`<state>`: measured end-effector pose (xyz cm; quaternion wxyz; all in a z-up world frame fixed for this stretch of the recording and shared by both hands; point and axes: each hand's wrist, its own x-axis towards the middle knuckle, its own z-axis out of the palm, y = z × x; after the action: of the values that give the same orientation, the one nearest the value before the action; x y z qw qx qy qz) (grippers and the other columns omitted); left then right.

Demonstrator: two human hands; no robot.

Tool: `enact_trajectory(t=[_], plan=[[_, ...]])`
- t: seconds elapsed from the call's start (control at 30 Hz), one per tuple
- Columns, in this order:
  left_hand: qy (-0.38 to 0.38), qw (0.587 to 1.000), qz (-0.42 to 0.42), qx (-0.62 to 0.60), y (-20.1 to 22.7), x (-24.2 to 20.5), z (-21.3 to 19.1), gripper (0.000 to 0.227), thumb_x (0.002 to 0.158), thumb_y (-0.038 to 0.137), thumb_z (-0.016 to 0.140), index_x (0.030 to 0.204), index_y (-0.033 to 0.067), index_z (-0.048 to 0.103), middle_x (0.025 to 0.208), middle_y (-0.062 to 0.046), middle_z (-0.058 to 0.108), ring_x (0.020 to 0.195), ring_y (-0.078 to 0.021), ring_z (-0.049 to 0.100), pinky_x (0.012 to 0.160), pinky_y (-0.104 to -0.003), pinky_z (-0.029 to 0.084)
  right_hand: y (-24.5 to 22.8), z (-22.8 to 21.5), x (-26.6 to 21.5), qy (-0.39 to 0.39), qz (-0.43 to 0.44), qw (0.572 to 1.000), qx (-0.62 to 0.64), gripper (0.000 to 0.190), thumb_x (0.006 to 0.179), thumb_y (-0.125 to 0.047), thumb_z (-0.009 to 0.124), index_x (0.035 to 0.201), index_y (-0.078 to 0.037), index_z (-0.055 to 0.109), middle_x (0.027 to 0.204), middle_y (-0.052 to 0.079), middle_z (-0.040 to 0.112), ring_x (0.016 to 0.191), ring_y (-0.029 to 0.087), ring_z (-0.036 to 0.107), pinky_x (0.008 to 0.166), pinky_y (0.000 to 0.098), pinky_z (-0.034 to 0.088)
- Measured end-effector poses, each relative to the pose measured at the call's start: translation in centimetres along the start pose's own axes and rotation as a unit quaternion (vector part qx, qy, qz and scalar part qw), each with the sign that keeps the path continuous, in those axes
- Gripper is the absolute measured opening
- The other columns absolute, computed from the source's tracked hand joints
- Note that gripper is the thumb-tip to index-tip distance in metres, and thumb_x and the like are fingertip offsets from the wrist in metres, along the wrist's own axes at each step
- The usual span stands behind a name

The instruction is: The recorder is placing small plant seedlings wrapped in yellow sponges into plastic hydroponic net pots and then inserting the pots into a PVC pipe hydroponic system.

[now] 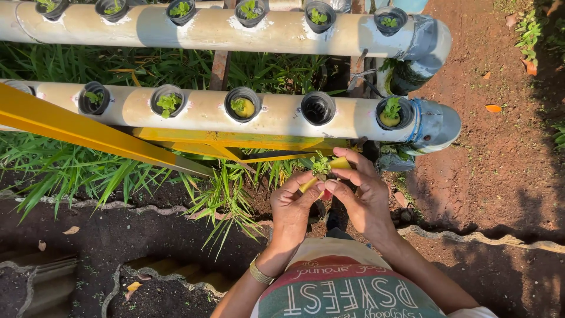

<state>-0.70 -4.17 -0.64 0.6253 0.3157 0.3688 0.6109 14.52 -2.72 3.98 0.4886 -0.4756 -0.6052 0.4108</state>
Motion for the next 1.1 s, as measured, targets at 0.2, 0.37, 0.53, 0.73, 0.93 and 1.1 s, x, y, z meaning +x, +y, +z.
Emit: enact_trajectory(t=[0.2, 0.37, 0.53, 0.73, 0.93, 1.1], plan=[[-0.022, 0.997, 0.027, 0.065, 0.6, 0.1, 0.7, 0.028, 0.093, -0.009, 0.07, 0.12, -0.0004, 0.073, 0.113, -0.007, 0.071, 0.096, -0.012, 0.069, 0.086, -0.027, 0.06, 1.7, -0.6, 0.1, 0.031, 0.032, 0.998, 0.047, 0.021, 0.086, -0.004, 0.079, 0.105, 0.005, 0.074, 0.142, 0.012, 0.061, 0.127, 0.02, 0.059, 0.103, 0.0354, 0.051], [-0.01, 0.999, -0.006, 0.048, 0.0, 0.4, 0.6, 0.029, 0.093, -0.01, 0.07, 0.121, -0.0013, 0.074, 0.11, -0.008, 0.073, 0.093, -0.0127, 0.068, 0.085, -0.027, 0.058, 0.8, -0.9, 0.2, 0.049, 0.106, 0.978, 0.171, 0.017, 0.087, -0.003, 0.076, 0.102, 0.005, 0.076, 0.14, 0.01, 0.062, 0.126, 0.02, 0.059, 0.103, 0.0354, 0.05], [0.007, 0.998, 0.02, 0.065, 0.7, 0.5, 0.7, 0.03, 0.095, -0.009, 0.069, 0.124, -0.0033, 0.072, 0.112, -0.007, 0.071, 0.097, -0.0122, 0.066, 0.087, -0.026, 0.056, -0.2, 0.3, 0.0, 0.065, -0.048, 0.996, -0.032, 0.019, 0.083, -0.002, 0.079, 0.102, 0.0, 0.075, 0.142, 0.011, 0.059, 0.131, 0.023, 0.054, 0.108, 0.0367, 0.046], [-0.04, 0.996, 0.022, 0.08, 1.8, 0.4, 1.0, 0.032, 0.093, -0.007, 0.066, 0.126, -0.0057, 0.068, 0.124, -0.004, 0.065, 0.108, -0.0124, 0.065, 0.094, -0.027, 0.056, -0.1, 1.0, -0.3, 0.11, -0.145, 0.968, -0.172, 0.025, 0.083, -0.003, 0.083, 0.106, -0.004, 0.073, 0.144, 0.012, 0.058, 0.134, 0.03, 0.053, 0.11, 0.0388, 0.047], [-0.002, 0.999, -0.049, -0.024, 0.1, 0.6, -0.2, 0.03, 0.096, 0.0, 0.068, 0.126, -0.0056, 0.069, 0.115, -0.008, 0.072, 0.1, -0.0131, 0.068, 0.092, -0.03, 0.057, -1.2, 0.3, -0.5, 0.067, -0.173, 0.961, -0.207, 0.03, 0.086, 0.004, 0.076, 0.115, -0.001, 0.071, 0.146, 0.016, 0.056, 0.136, 0.033, 0.052, 0.113, 0.0429, 0.045], [-0.004, 0.997, -0.048, -0.063, -0.8, 0.5, -0.6, 0.026, 0.099, 0.003, 0.067, 0.124, -0.0053, 0.068, 0.108, -0.009, 0.076, 0.095, -0.0133, 0.069, 0.088, -0.03, 0.058, -1.9, -0.3, 0.1, 0.091, -0.127, 0.975, -0.157, 0.042, 0.084, -0.002, 0.081, 0.124, -0.003, 0.068, 0.142, 0.016, 0.054, 0.127, 0.023, 0.056, 0.102, 0.0344, 0.051]])
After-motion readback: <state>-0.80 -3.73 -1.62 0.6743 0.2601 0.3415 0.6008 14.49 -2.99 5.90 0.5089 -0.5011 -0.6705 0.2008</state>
